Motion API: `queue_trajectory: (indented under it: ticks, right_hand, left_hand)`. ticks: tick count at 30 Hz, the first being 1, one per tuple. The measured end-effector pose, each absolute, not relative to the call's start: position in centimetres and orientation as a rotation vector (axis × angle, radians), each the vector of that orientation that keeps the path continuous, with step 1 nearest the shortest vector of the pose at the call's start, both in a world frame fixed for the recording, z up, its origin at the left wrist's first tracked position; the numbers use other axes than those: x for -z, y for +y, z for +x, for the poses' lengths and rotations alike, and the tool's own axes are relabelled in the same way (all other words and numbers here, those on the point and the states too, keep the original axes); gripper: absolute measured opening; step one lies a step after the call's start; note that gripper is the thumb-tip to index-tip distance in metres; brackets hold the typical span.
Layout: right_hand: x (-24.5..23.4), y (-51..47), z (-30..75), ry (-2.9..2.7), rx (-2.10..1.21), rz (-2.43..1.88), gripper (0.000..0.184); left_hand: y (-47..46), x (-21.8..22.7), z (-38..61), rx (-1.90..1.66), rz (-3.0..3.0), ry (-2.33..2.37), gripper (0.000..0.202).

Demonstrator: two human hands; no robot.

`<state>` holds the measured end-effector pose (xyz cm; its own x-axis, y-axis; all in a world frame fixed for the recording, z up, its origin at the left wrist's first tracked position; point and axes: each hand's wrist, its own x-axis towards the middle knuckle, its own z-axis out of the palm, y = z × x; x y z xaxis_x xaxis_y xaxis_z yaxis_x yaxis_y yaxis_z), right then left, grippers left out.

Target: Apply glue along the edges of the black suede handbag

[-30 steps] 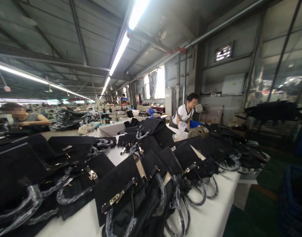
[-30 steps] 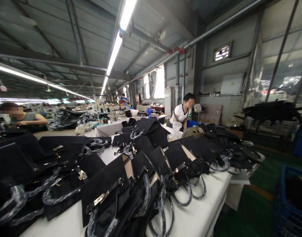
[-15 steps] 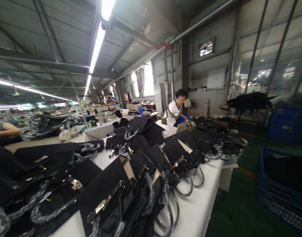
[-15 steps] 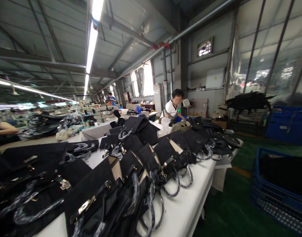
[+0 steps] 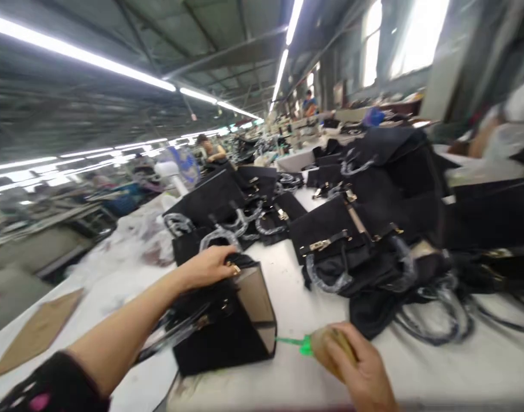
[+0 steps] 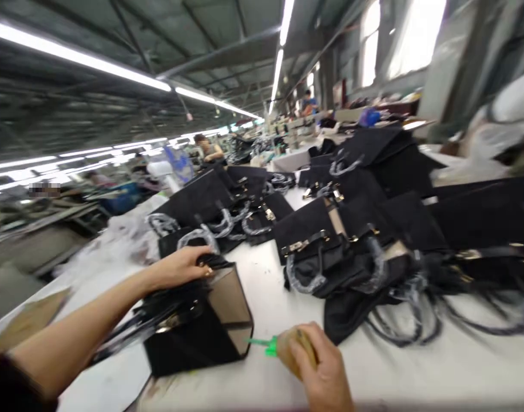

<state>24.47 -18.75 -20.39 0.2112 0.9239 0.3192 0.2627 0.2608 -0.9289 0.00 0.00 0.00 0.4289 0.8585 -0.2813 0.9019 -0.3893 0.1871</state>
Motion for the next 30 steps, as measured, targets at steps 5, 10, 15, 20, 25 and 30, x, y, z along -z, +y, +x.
queue_trajectory:
  ticks: [5,10,15,20,25,30]
  right_hand:
    - [21.3,-17.9,26.2,-1.371,-0.46,-1.372,0.027]
    - [20.0,-16.6,26.5,-1.503,-0.331,-1.345,0.029]
    - [20.2,-14.8,25.7,-1.687,-0.361,-1.208,0.023]
    - [20.7,-13.9,25.3,-1.796,-0.287,-1.155,0.025]
    - [21.0,-14.3,25.0,-1.941,-0.477,-1.112,0.023]
    - [21.3,-14.1,25.0,-1.875,-0.334,-1.112,0.023]
  left_hand:
    - [-2.1,1.4,-1.7,0.188,2.531,1.609,0.02]
    - [-1.7,2.8,-0.9,0.165,2.677,1.564,0.021]
    - [-1.6,3.5,-0.9,0.163,2.741,1.535,0.024]
    - [-1.5,4.3,-0.6,0.149,2.778,1.535,0.023]
    - [-1.3,4.7,-0.5,0.149,2.798,1.526,0.024]
    - [-1.4,5.0,-0.3,0.157,2.824,1.513,0.025]
